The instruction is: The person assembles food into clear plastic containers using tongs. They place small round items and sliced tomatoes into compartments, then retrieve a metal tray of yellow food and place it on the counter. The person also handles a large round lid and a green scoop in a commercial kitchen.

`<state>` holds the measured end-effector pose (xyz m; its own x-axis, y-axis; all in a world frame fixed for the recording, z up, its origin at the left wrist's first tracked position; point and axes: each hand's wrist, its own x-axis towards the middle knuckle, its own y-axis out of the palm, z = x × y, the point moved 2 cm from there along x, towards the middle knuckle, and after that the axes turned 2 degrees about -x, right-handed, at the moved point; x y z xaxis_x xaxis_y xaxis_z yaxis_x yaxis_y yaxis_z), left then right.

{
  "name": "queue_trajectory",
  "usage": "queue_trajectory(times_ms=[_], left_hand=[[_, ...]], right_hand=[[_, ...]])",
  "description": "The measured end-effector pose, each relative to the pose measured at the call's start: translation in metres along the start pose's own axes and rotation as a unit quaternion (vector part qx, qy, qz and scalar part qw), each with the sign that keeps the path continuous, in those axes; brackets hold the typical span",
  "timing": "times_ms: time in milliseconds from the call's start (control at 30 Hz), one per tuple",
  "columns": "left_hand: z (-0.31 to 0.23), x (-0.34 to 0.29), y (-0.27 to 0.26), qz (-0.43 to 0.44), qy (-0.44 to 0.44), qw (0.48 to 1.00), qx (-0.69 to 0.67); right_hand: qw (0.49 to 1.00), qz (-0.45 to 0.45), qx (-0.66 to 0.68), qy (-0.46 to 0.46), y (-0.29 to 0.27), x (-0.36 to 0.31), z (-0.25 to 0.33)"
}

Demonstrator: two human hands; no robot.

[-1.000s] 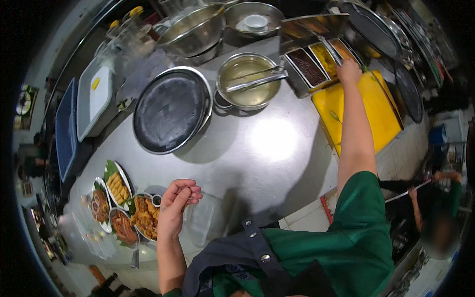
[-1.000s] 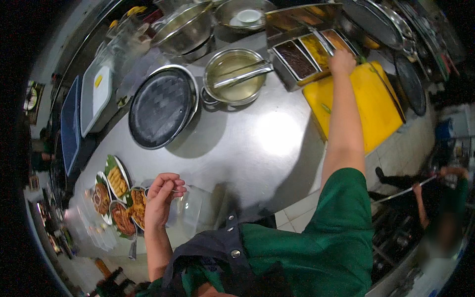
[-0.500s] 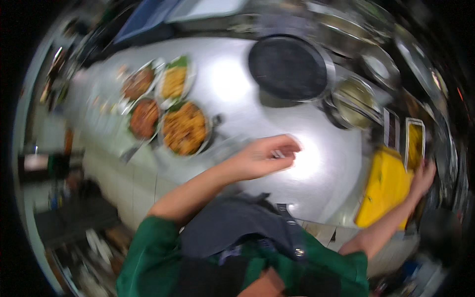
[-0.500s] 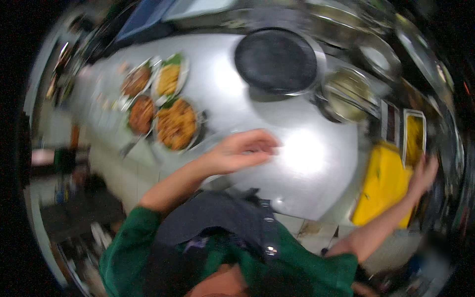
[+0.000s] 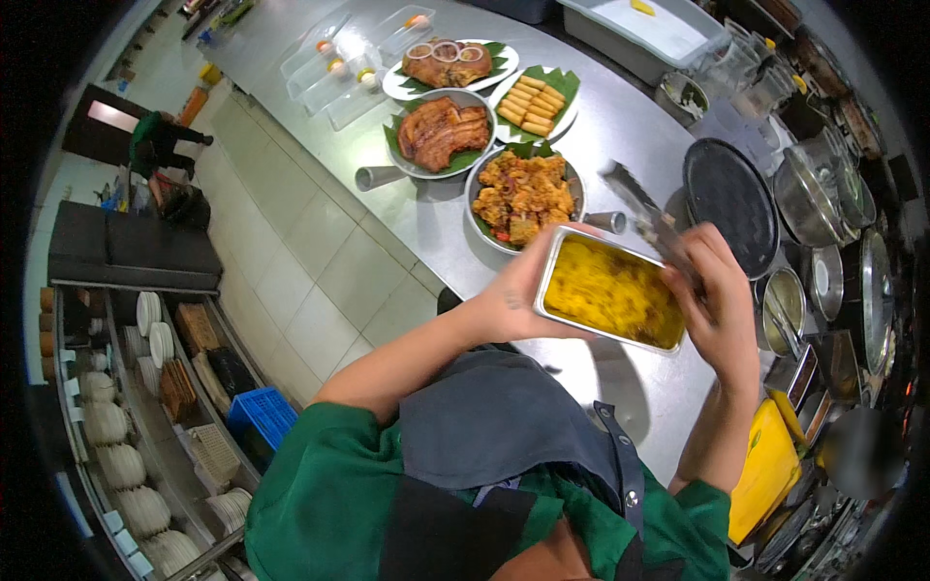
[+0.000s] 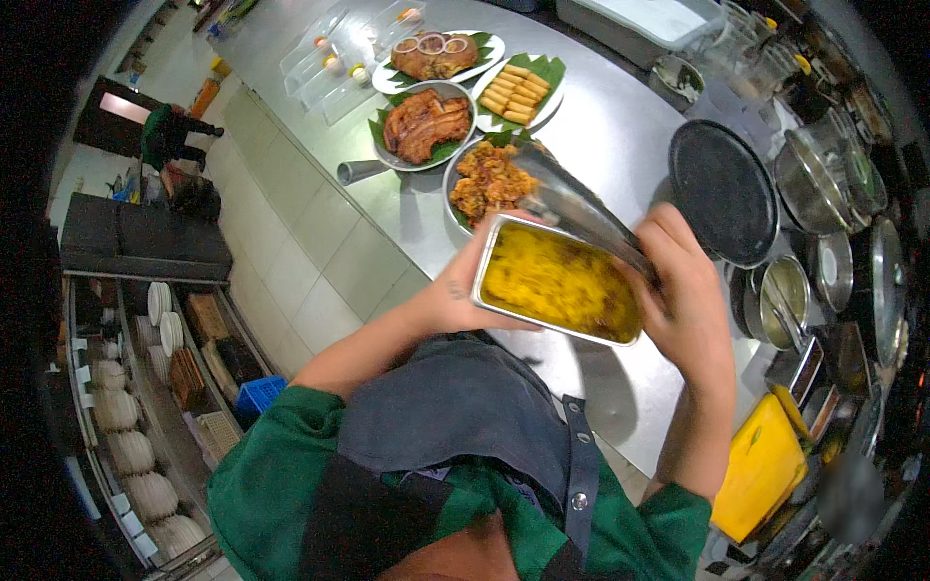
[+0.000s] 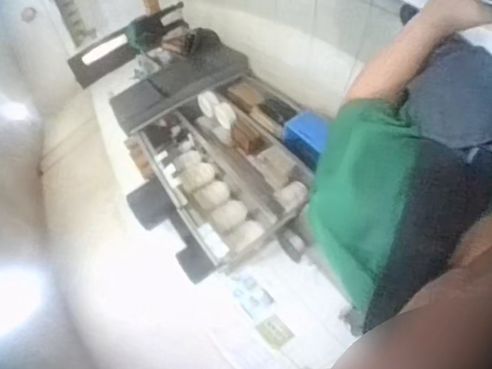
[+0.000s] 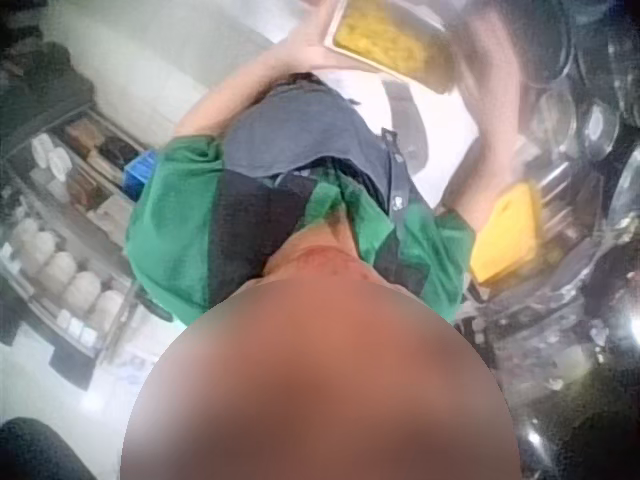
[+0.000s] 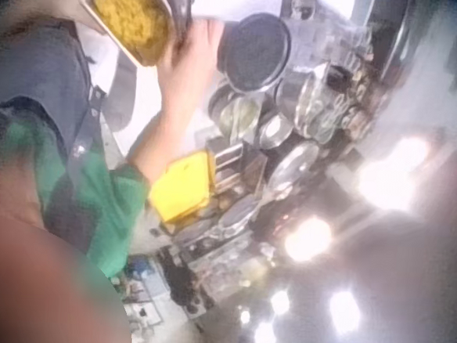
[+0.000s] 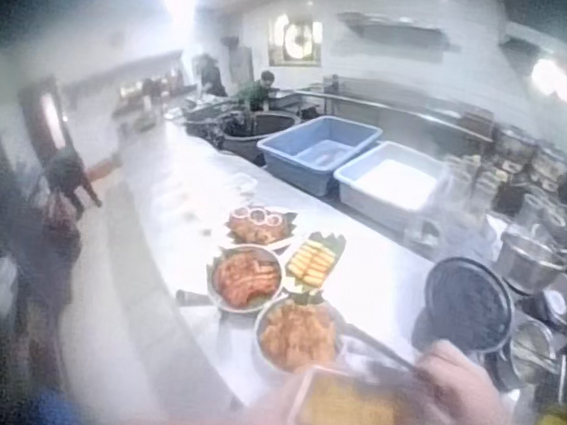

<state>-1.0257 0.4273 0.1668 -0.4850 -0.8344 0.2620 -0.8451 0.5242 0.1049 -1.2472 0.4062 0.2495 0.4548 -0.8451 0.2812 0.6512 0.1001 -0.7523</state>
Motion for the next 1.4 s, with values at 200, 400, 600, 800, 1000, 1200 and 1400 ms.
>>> queue_trajectory(times_ms=[200,400,600,800,1000,1200,1400], left_hand=[[-0.025,-0.072,-0.129,-0.296,0.009,0.955,0.009],[-0.031,-0.115,-0.279,-0.390,0.080,0.907,0.140],[-0.010,-0.150,-0.391,-0.461,0.058,0.862,0.202],[-0.010,-0.162,-0.443,-0.452,0.065,0.873,0.174],[-0.003,-0.162,-0.474,-0.466,0.060,0.878,0.094],[0.005,-0.153,-0.493,-0.458,0.044,0.884,0.080],[0.027,-0.137,-0.502,-0.456,0.033,0.890,0.003]], right_hand=[[0.994,-0.008,-0.097,0.044,0.047,0.113,0.056],[0.973,0.057,-0.199,-0.103,0.153,0.224,0.140],[0.926,0.140,-0.303,-0.178,0.259,0.327,0.193],[0.884,0.169,-0.371,-0.227,0.320,0.374,0.217],[0.935,0.186,-0.270,-0.136,0.334,0.403,0.204],[0.965,0.207,-0.159,-0.012,0.327,0.412,0.171],[0.980,0.181,-0.067,0.042,0.328,0.416,0.142]])
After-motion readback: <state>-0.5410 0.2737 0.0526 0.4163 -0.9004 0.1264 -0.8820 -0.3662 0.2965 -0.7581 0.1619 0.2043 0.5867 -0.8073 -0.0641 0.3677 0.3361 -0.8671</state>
